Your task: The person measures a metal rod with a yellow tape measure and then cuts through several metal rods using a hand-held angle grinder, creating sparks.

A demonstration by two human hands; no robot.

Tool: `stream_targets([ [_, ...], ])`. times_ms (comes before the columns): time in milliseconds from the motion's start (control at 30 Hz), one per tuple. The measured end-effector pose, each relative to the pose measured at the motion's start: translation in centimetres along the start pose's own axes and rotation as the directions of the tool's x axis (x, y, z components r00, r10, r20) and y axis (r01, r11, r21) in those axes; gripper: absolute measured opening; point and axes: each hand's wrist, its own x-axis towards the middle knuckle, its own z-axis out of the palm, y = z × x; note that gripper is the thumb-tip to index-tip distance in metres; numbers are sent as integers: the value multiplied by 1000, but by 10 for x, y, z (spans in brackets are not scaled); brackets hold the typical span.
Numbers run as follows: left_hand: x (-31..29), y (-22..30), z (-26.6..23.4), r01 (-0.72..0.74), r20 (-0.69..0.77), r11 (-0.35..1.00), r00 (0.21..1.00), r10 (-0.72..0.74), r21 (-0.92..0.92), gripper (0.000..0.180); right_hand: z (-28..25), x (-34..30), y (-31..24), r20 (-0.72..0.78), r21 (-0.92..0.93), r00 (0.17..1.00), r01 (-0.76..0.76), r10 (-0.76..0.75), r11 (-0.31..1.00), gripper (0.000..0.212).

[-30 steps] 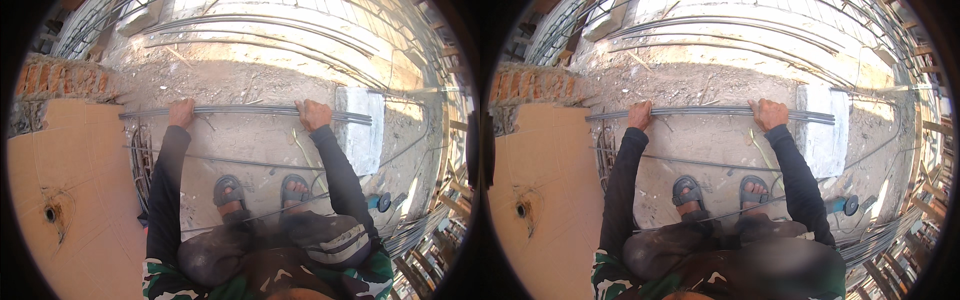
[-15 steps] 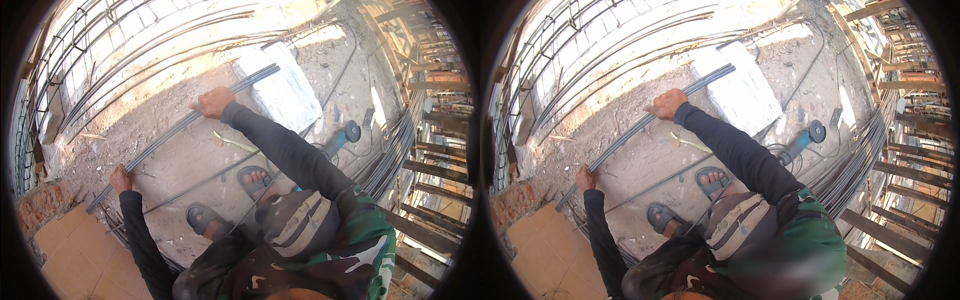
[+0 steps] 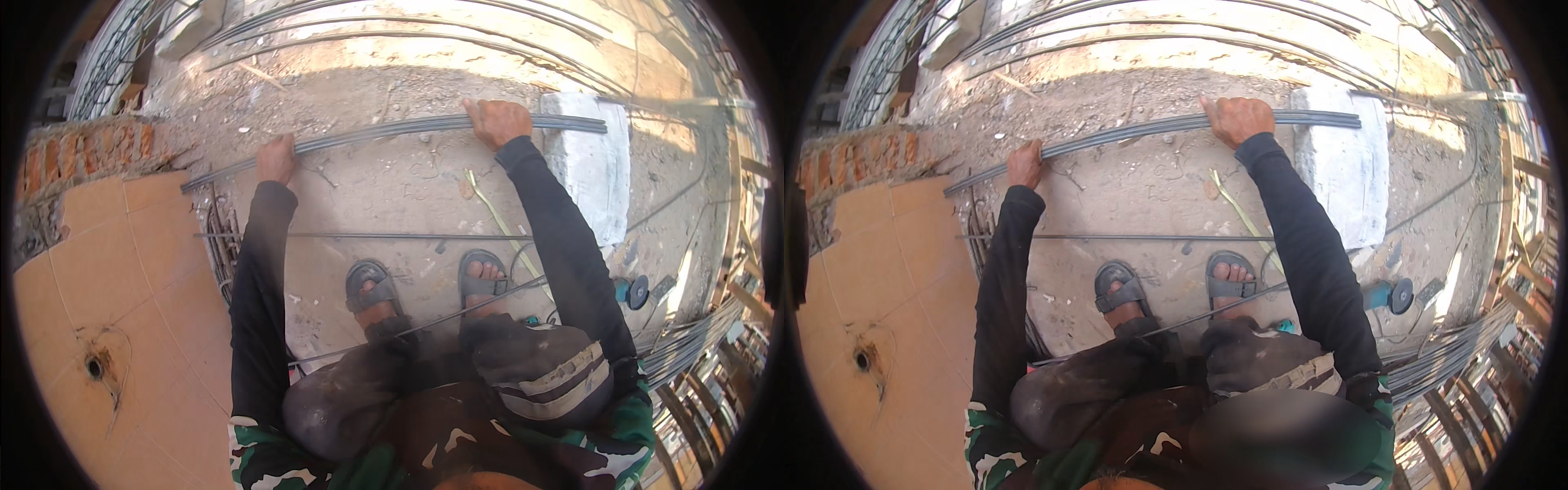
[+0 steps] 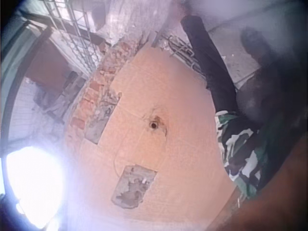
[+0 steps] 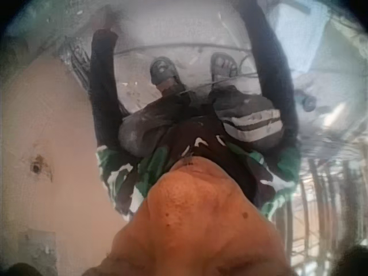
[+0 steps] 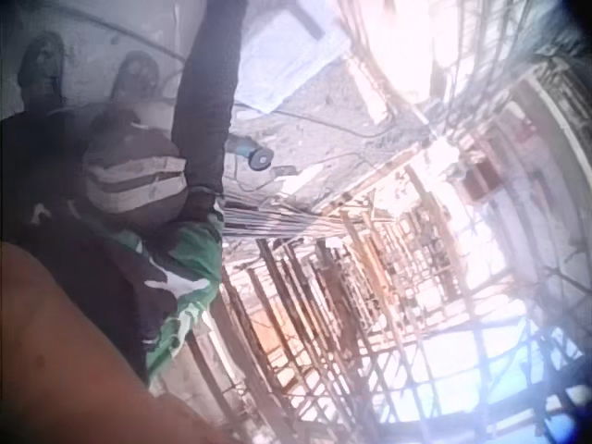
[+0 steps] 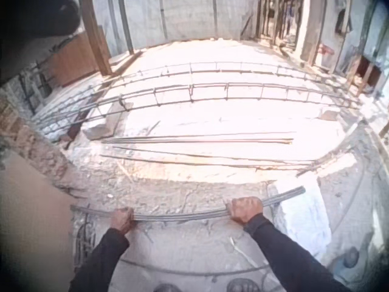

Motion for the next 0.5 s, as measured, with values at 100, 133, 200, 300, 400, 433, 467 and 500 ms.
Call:
stream_targets([
  [100,4,8,-2,46,51,999,998,-47,20,33,8,-2,7,-7,-24,999,32,-32,999,57],
  [133,6,19,-13,115,182,993,976,-116,17,40,7,-4,10,-41,-26,998,49,-50,998,57],
  [200,-6,30,-25,27,3,999,1000,-27,19,55,0,-4,2,-23,-37,998,52,-53,998,47],
  [300,-23,40,-35,-34,-173,999,984,41,42,64,-4,-19,11,-306,-38,941,140,-145,989,35],
  [400,-61,32,-63,-55,-219,989,975,24,-134,52,-22,-37,4,-512,90,850,195,-123,977,25],
  [433,-79,29,-71,-60,-200,987,979,29,-152,46,-22,-52,4,-503,180,860,204,-89,962,22],
  [467,-92,30,-78,-83,-199,982,979,48,-171,34,-21,-69,3,-491,267,870,207,-51,941,20],
  [500,-99,38,-78,-99,-143,966,987,66,-240,25,-20,-90,6,-389,338,920,186,-43,923,18],
])
